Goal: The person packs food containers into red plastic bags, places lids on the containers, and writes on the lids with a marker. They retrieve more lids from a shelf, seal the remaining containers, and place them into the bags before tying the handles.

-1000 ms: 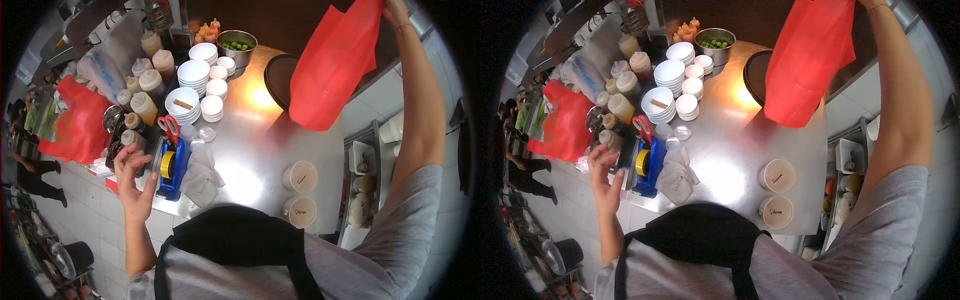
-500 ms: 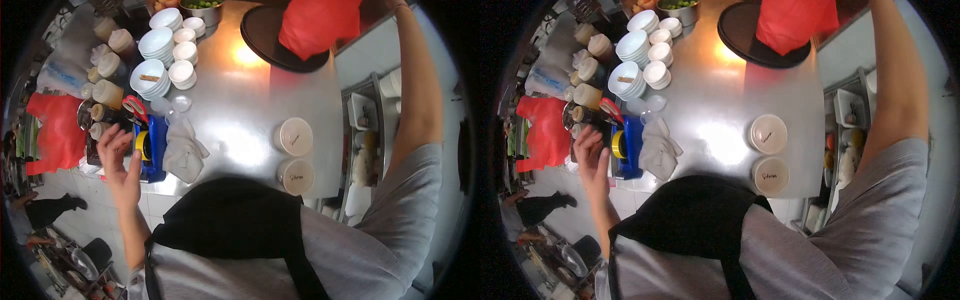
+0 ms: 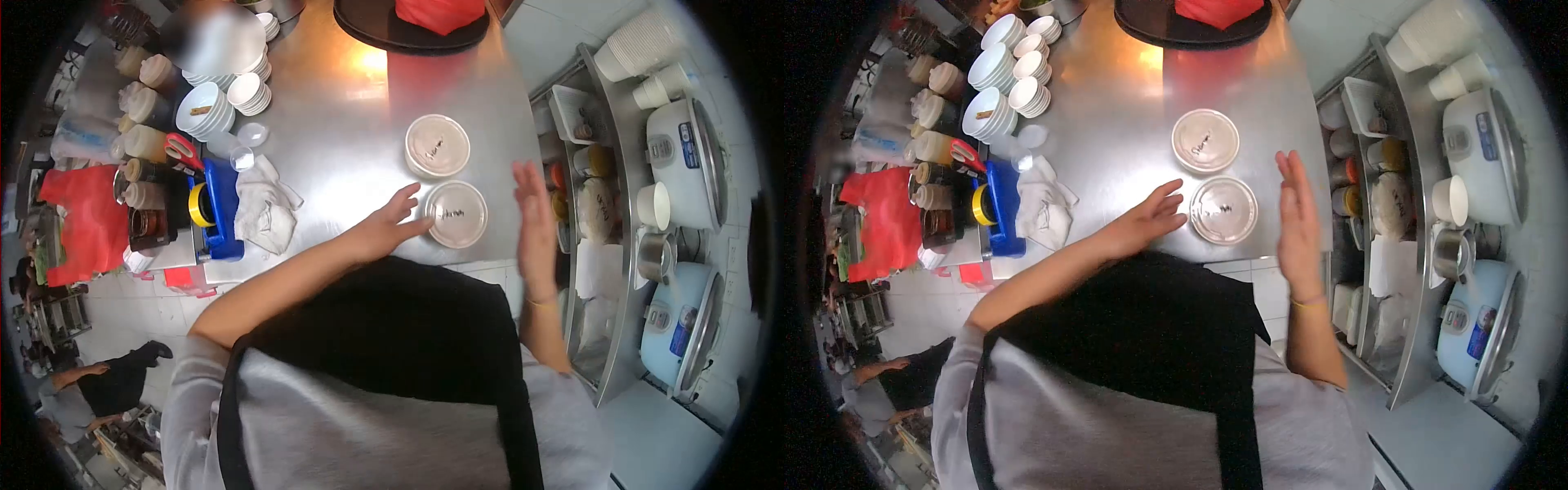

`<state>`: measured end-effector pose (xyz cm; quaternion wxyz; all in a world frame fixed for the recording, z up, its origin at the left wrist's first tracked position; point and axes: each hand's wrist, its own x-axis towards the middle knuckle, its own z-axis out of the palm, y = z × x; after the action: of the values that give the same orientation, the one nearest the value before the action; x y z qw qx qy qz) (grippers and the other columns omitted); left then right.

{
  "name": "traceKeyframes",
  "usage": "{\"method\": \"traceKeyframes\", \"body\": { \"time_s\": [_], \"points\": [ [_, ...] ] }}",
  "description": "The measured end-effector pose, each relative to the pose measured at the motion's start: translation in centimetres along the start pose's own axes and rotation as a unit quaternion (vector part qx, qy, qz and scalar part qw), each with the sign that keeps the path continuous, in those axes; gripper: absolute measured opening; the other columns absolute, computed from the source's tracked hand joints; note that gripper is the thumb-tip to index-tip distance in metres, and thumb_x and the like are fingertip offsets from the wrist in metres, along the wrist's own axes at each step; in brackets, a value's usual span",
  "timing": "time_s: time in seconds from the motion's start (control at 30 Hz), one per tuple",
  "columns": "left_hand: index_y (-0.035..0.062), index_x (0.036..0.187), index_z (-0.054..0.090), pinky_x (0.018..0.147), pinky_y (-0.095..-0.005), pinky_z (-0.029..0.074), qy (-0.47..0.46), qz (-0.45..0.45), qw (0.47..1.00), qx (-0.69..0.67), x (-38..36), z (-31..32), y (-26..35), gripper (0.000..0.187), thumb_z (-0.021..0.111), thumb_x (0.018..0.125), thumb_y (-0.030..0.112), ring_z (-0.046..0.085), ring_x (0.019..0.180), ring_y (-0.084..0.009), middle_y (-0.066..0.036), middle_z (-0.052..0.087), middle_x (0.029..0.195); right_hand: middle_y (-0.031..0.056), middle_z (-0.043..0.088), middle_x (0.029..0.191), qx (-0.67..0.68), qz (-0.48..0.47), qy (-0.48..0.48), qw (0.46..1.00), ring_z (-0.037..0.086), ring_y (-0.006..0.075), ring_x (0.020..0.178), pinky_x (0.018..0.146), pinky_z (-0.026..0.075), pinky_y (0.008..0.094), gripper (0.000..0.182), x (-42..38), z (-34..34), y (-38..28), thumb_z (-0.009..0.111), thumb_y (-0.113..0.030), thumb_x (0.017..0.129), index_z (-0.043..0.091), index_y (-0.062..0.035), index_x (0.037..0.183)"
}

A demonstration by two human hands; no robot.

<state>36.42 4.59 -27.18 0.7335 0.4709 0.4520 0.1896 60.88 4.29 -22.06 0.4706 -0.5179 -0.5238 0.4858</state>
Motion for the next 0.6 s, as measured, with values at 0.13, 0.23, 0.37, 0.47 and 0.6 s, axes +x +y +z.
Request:
{"method": "traceKeyframes", "body": {
  "time_s": [0.13, 0.23, 0.37, 0.47, 0.6],
  "points": [
    [0.0157, 0.150, 0.000, 0.113, -0.0507, 0.009, 0.020, -0.043, 0.988, -0.146, 2.8, 4.1, -0.9, 0.081, 0.049, 0.094, 0.046, 0.006, 0.143, -0.0281, -0.014, 0.010, 0.155, 0.0147, 0.040, 0.142, 0.277, 0.146, 0.065, 0.948, 0.036, 0.0247, 0.133, 0.112, 0.026, 0.0359, 0.057, -1.6, 2.6, 10.4, 0.029, -0.040, 0.102, 0.030, -0.0005, 0.143],
    [0.0199, 0.150, 0.001, 0.113, -0.0497, 0.004, 0.020, -0.029, 0.982, -0.184, 3.7, 5.1, -2.5, 0.082, 0.051, 0.092, 0.050, 0.000, 0.143, -0.0286, -0.014, 0.007, 0.155, 0.0148, 0.043, 0.140, 0.357, 0.164, 0.032, 0.919, 0.038, 0.0255, 0.131, 0.111, 0.028, 0.0363, 0.058, -2.0, 3.4, 10.8, 0.023, -0.044, 0.102, 0.034, 0.0001, 0.140],
    [0.0237, 0.146, 0.013, 0.106, -0.0543, 0.025, 0.109, -0.001, 0.971, -0.214, 1.6, 5.5, -2.0, 0.065, 0.047, 0.096, 0.046, 0.026, 0.136, -0.0270, -0.011, 0.027, 0.146, 0.0143, 0.044, 0.138, 0.400, 0.131, -0.015, 0.907, 0.040, 0.0255, 0.130, 0.109, 0.029, 0.0375, 0.063, -2.4, 5.3, 7.7, 0.016, -0.047, 0.102, 0.037, 0.0006, 0.137],
    [0.0233, 0.140, 0.022, 0.096, -0.0539, 0.041, 0.129, 0.088, 0.933, -0.324, -0.7, 4.6, -2.5, 0.052, 0.044, 0.097, 0.043, 0.044, 0.124, -0.0248, -0.009, 0.040, 0.135, 0.0142, 0.043, 0.139, 0.321, 0.101, -0.059, 0.940, 0.038, 0.0259, 0.131, 0.111, 0.025, 0.0380, 0.064, -3.7, 7.4, 7.5, 0.017, -0.047, 0.102, 0.036, 0.0023, 0.138],
    [0.0134, 0.132, 0.033, 0.096, -0.0393, 0.046, 0.166, 0.205, 0.871, -0.415, -6.1, 3.3, -3.3, 0.042, 0.040, 0.100, 0.040, 0.050, 0.117, -0.0203, -0.007, 0.048, 0.125, 0.0218, 0.028, 0.148, -0.277, -0.252, -0.063, 0.925, 0.029, 0.0353, 0.136, 0.113, 0.020, 0.0384, 0.042, -0.1, 7.5, 9.2, 0.036, -0.027, 0.099, 0.054, 0.0016, 0.124]
  ]
}}
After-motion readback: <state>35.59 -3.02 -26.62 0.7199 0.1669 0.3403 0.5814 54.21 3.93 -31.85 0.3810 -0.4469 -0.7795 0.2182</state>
